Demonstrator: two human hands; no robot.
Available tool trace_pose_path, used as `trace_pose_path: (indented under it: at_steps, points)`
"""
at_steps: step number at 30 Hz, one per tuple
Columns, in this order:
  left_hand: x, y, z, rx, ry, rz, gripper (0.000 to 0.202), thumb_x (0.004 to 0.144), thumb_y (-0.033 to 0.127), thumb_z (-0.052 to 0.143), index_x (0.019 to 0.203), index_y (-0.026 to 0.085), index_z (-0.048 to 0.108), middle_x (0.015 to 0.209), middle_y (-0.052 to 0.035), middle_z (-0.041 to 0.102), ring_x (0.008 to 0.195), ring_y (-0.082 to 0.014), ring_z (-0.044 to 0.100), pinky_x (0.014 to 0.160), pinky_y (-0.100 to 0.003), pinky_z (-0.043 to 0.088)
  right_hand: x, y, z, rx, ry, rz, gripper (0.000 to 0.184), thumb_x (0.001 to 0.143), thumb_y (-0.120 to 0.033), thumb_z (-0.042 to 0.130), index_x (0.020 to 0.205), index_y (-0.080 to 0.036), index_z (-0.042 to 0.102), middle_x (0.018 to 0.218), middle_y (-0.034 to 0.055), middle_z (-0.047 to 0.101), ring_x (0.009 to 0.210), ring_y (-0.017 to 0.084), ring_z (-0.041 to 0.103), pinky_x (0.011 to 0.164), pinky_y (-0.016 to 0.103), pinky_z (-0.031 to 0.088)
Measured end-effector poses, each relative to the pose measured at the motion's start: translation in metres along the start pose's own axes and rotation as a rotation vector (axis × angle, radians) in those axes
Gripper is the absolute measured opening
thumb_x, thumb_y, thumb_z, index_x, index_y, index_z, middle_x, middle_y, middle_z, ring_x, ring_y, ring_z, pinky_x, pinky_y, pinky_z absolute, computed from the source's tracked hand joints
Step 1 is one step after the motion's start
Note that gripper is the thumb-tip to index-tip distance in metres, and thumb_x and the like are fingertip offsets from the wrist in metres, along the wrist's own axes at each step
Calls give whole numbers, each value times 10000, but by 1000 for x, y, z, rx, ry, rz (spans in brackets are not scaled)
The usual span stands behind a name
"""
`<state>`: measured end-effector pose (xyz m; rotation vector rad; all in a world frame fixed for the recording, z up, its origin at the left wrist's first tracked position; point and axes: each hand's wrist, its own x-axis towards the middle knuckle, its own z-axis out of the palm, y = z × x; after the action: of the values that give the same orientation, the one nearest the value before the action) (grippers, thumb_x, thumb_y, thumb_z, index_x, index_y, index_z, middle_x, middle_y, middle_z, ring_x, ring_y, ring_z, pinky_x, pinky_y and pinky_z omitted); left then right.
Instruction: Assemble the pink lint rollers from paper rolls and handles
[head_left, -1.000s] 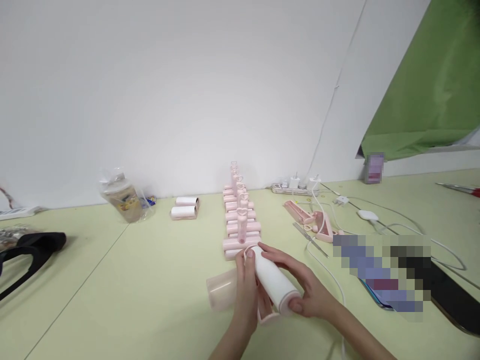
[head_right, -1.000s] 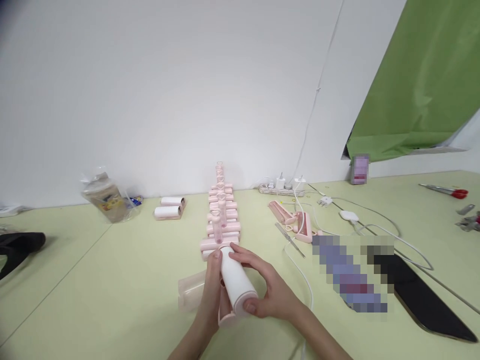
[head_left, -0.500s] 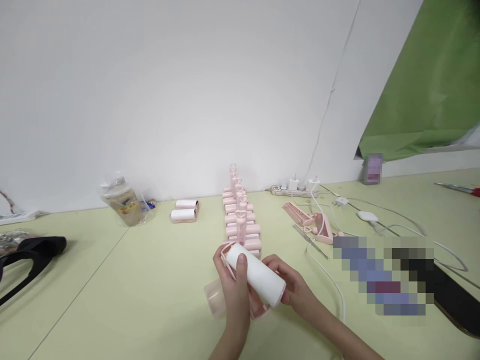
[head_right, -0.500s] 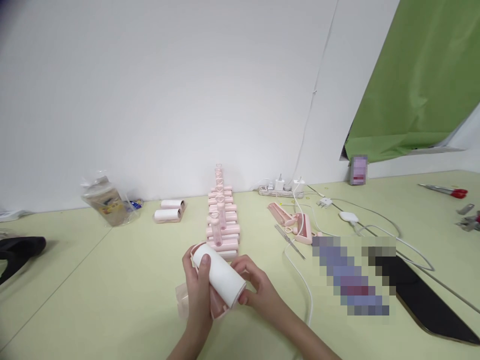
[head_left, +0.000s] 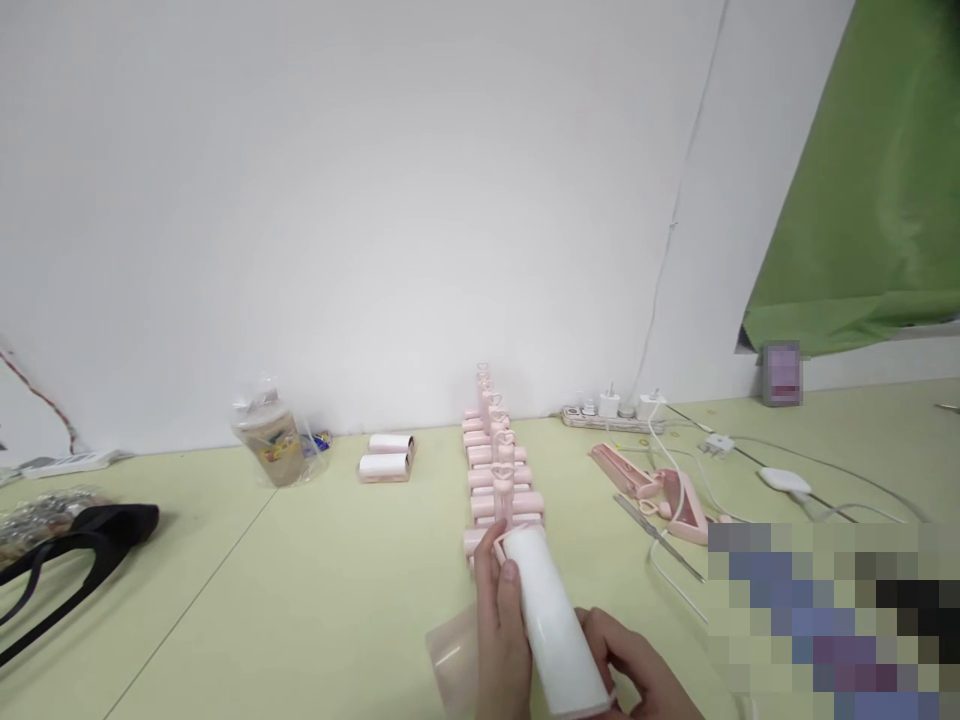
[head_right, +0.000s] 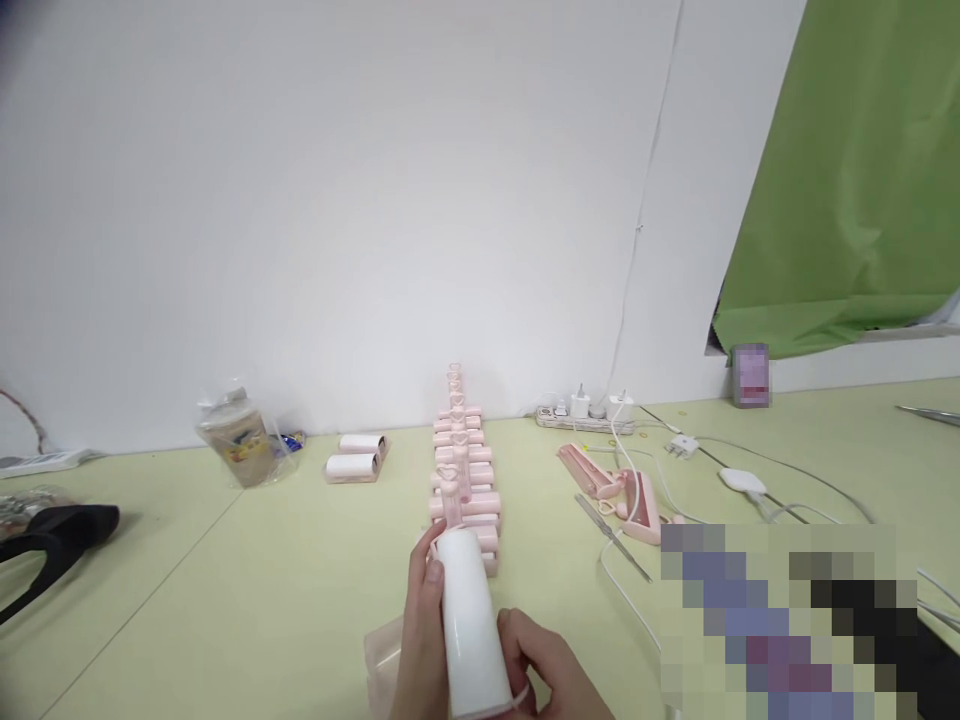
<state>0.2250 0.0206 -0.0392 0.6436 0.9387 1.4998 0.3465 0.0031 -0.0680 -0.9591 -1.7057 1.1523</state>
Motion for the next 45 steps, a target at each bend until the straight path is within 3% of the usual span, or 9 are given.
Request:
trace_pose_path:
  at_steps: [7,12,17,23,25,29,35,40,45]
  points:
    - [-6,10,0,-74,-96,-192,668,650,428,673,1199,289,317,802,-20,589,611,-149,583,599,-278,451,5,-9,-6,-589,13,-473,332,661,-329,697,632,-190,398,577,-61,503,509,75,443,471,182,310]
    - [-9,14,0,-225,-6,-209,580,712,371,604,1216,307,326,819,-20,599,766,-208,617,689,-336,467,4,-14,-4,-438,28,-366,292,654,-339,707,749,-204,466,663,-38,541,560,89,513,456,173,380]
    - [-9,17,-2,-317,-49,-160,492,714,404,584,1157,252,435,1035,-72,596,1013,-241,548,815,-327,435,3,-14,-4,-432,100,-499,194,746,-287,636,846,-218,485,770,8,529,618,100,526,458,172,422]
    - [-9,15,-3,-264,-23,-354,447,728,506,537,1060,207,535,723,-43,621,855,-252,603,715,-327,468,2,-16,-9,-779,143,-722,103,819,-237,544,920,-220,538,772,43,572,618,125,543,529,233,443]
    - [-9,14,-3,-275,-4,-312,493,711,491,564,1119,221,503,771,-44,637,851,-247,609,716,-324,469,2,-18,-9,-810,141,-780,105,813,-223,548,916,-208,535,745,40,583,585,120,537,522,237,438]
    - [-5,15,-3,-271,-16,-78,557,729,354,573,1243,304,367,987,-38,632,905,-218,606,747,-308,460,3,-22,-6,-761,149,-769,118,810,-225,554,912,-181,513,719,36,588,622,124,557,543,226,453]
    - [1,14,-6,-219,18,-122,467,755,358,521,1184,190,442,966,-82,627,845,-218,616,703,-304,469,5,-21,-4,-814,138,-723,154,780,-284,600,853,-189,504,771,47,598,672,149,556,579,260,430]
    - [0,13,-1,-138,55,-65,400,698,304,570,1077,210,486,827,-41,651,702,-202,631,636,-302,478,2,-21,1,-839,127,-730,78,800,-161,521,744,-185,473,630,11,516,577,133,464,517,246,360]
    - [1,12,2,-197,22,-33,400,688,326,593,1055,192,506,891,-73,657,808,-236,629,668,-316,479,3,-21,0,-801,165,-736,133,801,-211,560,739,-173,449,627,17,500,585,134,432,508,240,341]
